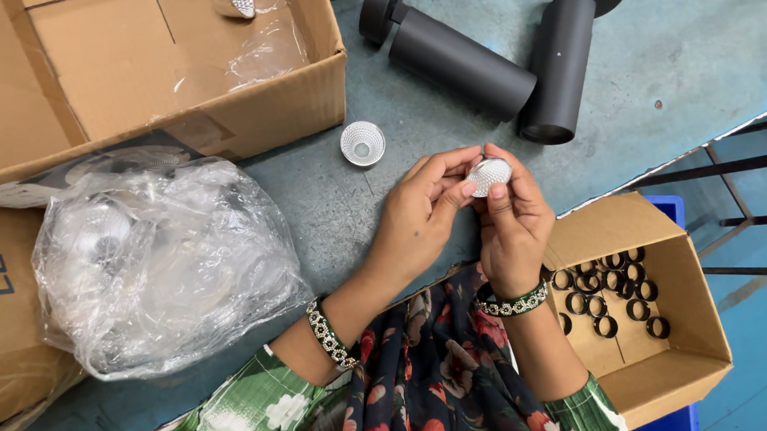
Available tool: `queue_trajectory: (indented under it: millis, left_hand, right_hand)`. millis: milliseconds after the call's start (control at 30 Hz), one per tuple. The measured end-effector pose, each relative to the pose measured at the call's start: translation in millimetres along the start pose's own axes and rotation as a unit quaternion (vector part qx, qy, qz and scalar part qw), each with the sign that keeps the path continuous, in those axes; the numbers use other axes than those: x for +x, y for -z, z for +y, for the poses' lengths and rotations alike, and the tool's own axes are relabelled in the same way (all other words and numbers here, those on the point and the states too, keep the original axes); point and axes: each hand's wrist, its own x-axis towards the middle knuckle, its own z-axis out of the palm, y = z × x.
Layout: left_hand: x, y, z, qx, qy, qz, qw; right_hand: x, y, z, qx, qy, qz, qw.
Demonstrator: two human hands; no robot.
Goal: The person unpackages and assembles light fixture components, handling individual reflectors, plastic rings, and light bulbs, and placing them into the cylindrical fixture housings.
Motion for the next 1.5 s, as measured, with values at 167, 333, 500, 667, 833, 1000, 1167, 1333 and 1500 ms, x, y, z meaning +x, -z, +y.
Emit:
queue_trajectory:
  millis: [167, 333, 500, 667, 833, 1000, 1167, 1333, 1500]
  left_hand:
    - [1, 0, -4, -0.009, -0.014, 0.002, 1.000]
    - [9, 4, -9, -0.182, 0.081, -0.018, 0.980]
    - [14, 15, -11, -0.355, 0.176, -0.026, 0.918]
    - [9, 4, -16, -0.222, 0.143, -0.036, 0.964]
    - [4, 2, -6, -0.098, 0.067, -0.034, 0.992]
    - [2, 5, 11, 0.063, 0.037, -0.009, 0.997]
    - [3, 5, 21, 0.197, -0.011, 0.002, 0.980]
    - [3, 11, 35, 0.226, -0.014, -0.003, 0.974]
    - [5, 11, 33, 0.158, 0.011, -0.024, 0.987]
  right_hand:
    - [4, -1, -1, 0.004, 0.000, -0.002, 1.000]
    - [5, -4, -4, 0.005, -0.012, -0.020, 1.000]
    - [-2, -5, -5, -0.117, 0.064, -0.070, 0.989]
    - [-2, -1, -2, 0.003, 0.048, -0.037, 0.998]
    - [-3, 3, -1, 0.026, 0.009, -0.032, 0.999]
    - [-5, -3, -4, -0.008, -0.010, -0.029, 1.000]
    - [-7, -7, 0, -0.142, 0.055, -0.031, 0.988]
    - [-3, -3, -1, -0.006, 0.000, -0.029, 1.000]
    - [0, 1, 8, 0.036, -0.018, -0.011, 0.999]
